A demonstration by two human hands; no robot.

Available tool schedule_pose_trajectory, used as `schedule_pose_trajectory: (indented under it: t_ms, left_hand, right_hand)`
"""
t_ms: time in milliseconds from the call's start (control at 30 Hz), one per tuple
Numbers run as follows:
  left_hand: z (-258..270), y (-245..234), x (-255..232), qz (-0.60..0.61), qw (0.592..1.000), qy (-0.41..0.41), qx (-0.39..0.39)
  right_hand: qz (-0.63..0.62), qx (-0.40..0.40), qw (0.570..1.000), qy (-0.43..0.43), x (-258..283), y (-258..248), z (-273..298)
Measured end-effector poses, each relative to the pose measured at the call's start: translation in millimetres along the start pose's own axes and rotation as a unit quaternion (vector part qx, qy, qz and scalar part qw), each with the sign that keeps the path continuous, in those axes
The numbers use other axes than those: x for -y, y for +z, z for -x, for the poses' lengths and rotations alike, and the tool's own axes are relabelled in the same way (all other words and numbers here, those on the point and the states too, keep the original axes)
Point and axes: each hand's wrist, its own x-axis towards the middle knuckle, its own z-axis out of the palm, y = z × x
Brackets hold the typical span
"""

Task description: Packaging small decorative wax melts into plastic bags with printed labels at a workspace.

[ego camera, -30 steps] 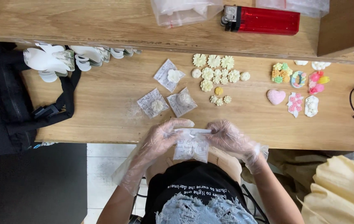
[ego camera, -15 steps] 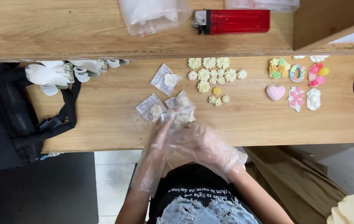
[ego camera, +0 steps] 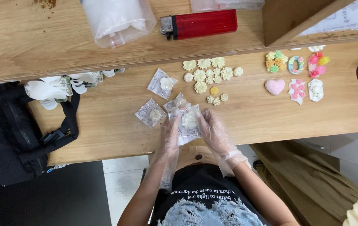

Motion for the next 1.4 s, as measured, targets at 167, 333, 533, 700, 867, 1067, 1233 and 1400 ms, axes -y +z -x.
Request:
schedule_pose_trajectory:
  t_ms: [167, 333, 533, 700, 867, 1067, 1233, 1400]
  left_hand:
    - [-16, -7, 32, 0.066, 0.996, 0.015, 0.061]
    - [-35, -10, 53, 0.112, 0.993, -0.008, 0.042]
    - [-38, 3, 47, 0.098, 0.992, -0.013, 0.082]
    - [-42, 15, 51, -0.011, 0.996, 0.051, 0.073]
    - [-58, 2, 83, -0.044, 0.997, 0.041, 0.04]
    - [-34, -1, -4, -0.076, 0.984, -0.064, -0.149]
    - [-76, -106, -16, -0.017, 0.981, 0.027, -0.189]
    - [-139, -224, 1, -0.028, 0.973, 0.141, -0.183]
  right_hand:
    - [0.02, -0.018, 0.999, -0.02, -2, -7, -4]
    - [-0.014, -0.052, 0.999, 0.006, 15, -16, -7]
    - [-0.069, -0.06, 0.995, -0.027, 11, -31, -16]
    - [-0.034, -0.064, 0.997, -0.018, -11, -41, -22]
    - [0.083, -0.035, 0.982, -0.163, -6, -44, -19]
    - [0.144, -0.019, 0.98, -0.139, 28, -37, -13]
    - [0.127, -0.05, 0.988, -0.075, 25, -54, -12]
    - [0.148, -0.111, 0.982, -0.04, 11, -80, -6]
